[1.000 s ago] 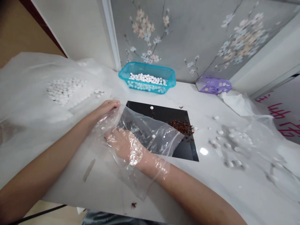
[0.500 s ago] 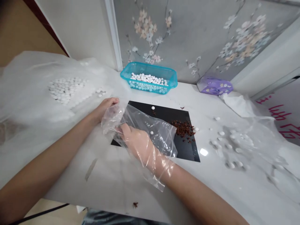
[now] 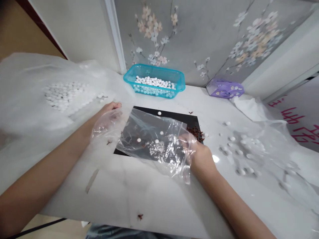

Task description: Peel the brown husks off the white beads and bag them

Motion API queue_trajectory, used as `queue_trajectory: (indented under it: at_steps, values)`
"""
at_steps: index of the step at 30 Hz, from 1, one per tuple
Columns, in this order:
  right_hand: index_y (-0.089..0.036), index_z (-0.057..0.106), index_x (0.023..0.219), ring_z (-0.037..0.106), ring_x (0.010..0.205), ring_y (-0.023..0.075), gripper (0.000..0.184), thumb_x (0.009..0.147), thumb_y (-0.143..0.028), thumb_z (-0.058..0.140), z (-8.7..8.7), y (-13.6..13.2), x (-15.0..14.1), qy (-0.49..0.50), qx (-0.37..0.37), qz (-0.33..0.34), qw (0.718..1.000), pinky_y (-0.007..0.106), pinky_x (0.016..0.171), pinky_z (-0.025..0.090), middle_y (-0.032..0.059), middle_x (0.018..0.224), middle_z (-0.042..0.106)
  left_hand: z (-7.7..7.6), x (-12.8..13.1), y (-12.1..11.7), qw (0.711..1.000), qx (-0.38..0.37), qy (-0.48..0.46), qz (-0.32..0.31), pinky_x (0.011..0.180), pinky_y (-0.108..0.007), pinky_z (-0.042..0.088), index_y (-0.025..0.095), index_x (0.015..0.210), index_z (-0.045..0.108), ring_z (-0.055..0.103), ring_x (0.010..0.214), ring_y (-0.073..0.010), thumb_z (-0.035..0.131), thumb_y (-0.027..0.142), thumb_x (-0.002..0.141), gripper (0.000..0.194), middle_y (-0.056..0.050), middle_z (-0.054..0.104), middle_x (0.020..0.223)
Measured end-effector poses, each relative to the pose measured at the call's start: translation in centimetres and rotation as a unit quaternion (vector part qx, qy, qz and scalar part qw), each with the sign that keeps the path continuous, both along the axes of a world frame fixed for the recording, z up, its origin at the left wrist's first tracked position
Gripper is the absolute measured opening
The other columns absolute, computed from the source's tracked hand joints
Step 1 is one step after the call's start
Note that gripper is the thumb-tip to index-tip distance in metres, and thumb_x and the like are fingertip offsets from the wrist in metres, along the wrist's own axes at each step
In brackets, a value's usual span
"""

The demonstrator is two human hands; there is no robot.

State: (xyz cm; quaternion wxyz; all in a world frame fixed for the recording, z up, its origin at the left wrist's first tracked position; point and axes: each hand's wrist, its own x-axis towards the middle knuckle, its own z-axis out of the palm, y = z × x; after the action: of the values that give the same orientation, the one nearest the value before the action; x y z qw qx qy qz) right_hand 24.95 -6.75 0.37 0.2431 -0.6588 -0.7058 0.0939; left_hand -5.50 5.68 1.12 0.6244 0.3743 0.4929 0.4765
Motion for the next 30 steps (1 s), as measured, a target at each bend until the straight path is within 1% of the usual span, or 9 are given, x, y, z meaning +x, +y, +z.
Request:
queue_trajectory:
  at_steps: [2,3,7,11,15,19,23,28,30]
  values:
    - [-0.02,0.059,0.085,0.056,0.052,0.0192,0.03,0.09,-0.04,0.037,-0.4,0.7,1.0,-0.053,0.005,-0.049,0.997,0.029,0.047,0.039,0.005,0.064,0.062,-0.3,-0.1,0.4,1.0,0.0,0.014,-0.01,0.032,-0.017,0.027,0.018,0.052,0.038,0.032,0.032,-0.0061,0.047,0.012,0.071,0.022,0.006,0.031,0.043]
    - [-0.019,0.059,0.083,0.055,0.054,0.0192,0.03,0.089,-0.039,0.038,-0.7,1.0,1.3,-0.079,0.01,-0.049,0.996,0.028,0.047,0.038,0.0055,0.066,0.062,-0.5,-0.2,0.6,1.0,0.004,0.02,-0.014,0.031,-0.017,0.027,0.018,0.052,0.038,0.032,0.032,-0.0058,0.047,0.013,0.07,0.021,0.007,0.031,0.043]
    - [-0.019,0.061,0.077,0.055,0.076,0.0224,0.027,0.088,-0.036,0.044,-1.8,2.0,1.9,-0.161,0.11,-0.006,0.981,0.03,0.057,0.041,0.0085,0.081,0.064,-0.9,-0.4,0.9,0.999,0.017,0.031,-0.025,0.031,-0.017,0.027,0.018,0.05,0.037,0.028,0.031,-0.0053,0.047,0.015,0.067,0.02,0.007,0.026,0.043]
    - [-0.018,0.064,0.079,0.054,0.085,0.0228,0.021,0.085,-0.035,0.053,-2.0,2.0,1.8,-0.127,0.203,0.045,0.97,0.037,0.075,0.043,0.0084,0.088,0.064,-0.9,-0.3,0.8,0.999,0.022,0.032,-0.033,0.032,-0.017,0.027,0.019,0.05,0.035,0.026,0.032,-0.0057,0.047,0.016,0.066,0.02,0.008,0.023,0.042]
    - [-0.02,0.063,0.082,0.055,0.08,0.0205,0.012,0.082,-0.03,0.056,-1.8,1.6,1.7,-0.034,0.186,0.091,0.978,0.036,0.073,0.045,0.0071,0.088,0.06,-0.9,-0.3,0.7,0.998,0.024,0.044,-0.023,0.032,-0.017,0.028,0.019,0.051,0.038,0.028,0.032,-0.0055,0.05,0.017,0.066,0.019,0.008,0.025,0.042]
    - [-0.02,0.062,0.074,0.053,0.074,0.0192,0.01,0.08,-0.021,0.054,-1.5,0.8,2.3,0.012,0.151,0.157,0.976,0.035,0.068,0.045,0.0055,0.079,0.055,-1.0,-0.3,0.7,0.998,0.025,0.057,-0.017,0.031,-0.017,0.027,0.019,0.052,0.038,0.028,0.032,-0.0054,0.052,0.019,0.064,0.019,0.008,0.026,0.043]
    - [-0.021,0.067,0.092,0.052,0.07,0.017,0.021,0.08,-0.015,0.05,-0.9,-0.4,2.7,0.054,0.11,0.252,0.96,0.032,0.061,0.044,0.0052,0.079,0.053,-0.9,-0.3,0.6,0.998,0.027,0.058,-0.024,0.032,-0.017,0.028,0.019,0.05,0.036,0.026,0.032,-0.0049,0.051,0.018,0.063,0.02,0.008,0.024,0.043]
    - [-0.023,0.056,0.12,0.057,0.075,0.0191,0.036,0.086,-0.022,0.046,0.2,-1.4,0.9,0.063,0.094,0.207,0.972,0.034,0.066,0.049,0.0061,0.082,0.057,-0.8,-0.1,0.5,0.997,0.037,0.064,-0.016,0.034,-0.017,0.033,0.018,0.051,0.04,0.032,0.034,-0.0054,0.05,0.019,0.065,0.017,0.007,0.029,0.045]
    - [-0.022,0.052,0.124,0.059,0.078,0.0188,0.037,0.089,-0.022,0.041,0.4,-1.3,-0.4,0.051,0.085,0.22,0.97,0.034,0.069,0.05,0.0062,0.083,0.06,-0.7,-0.1,0.5,0.997,0.04,0.068,-0.014,0.034,-0.017,0.034,0.018,0.052,0.042,0.033,0.034,-0.0058,0.05,0.019,0.066,0.016,0.007,0.031,0.044]
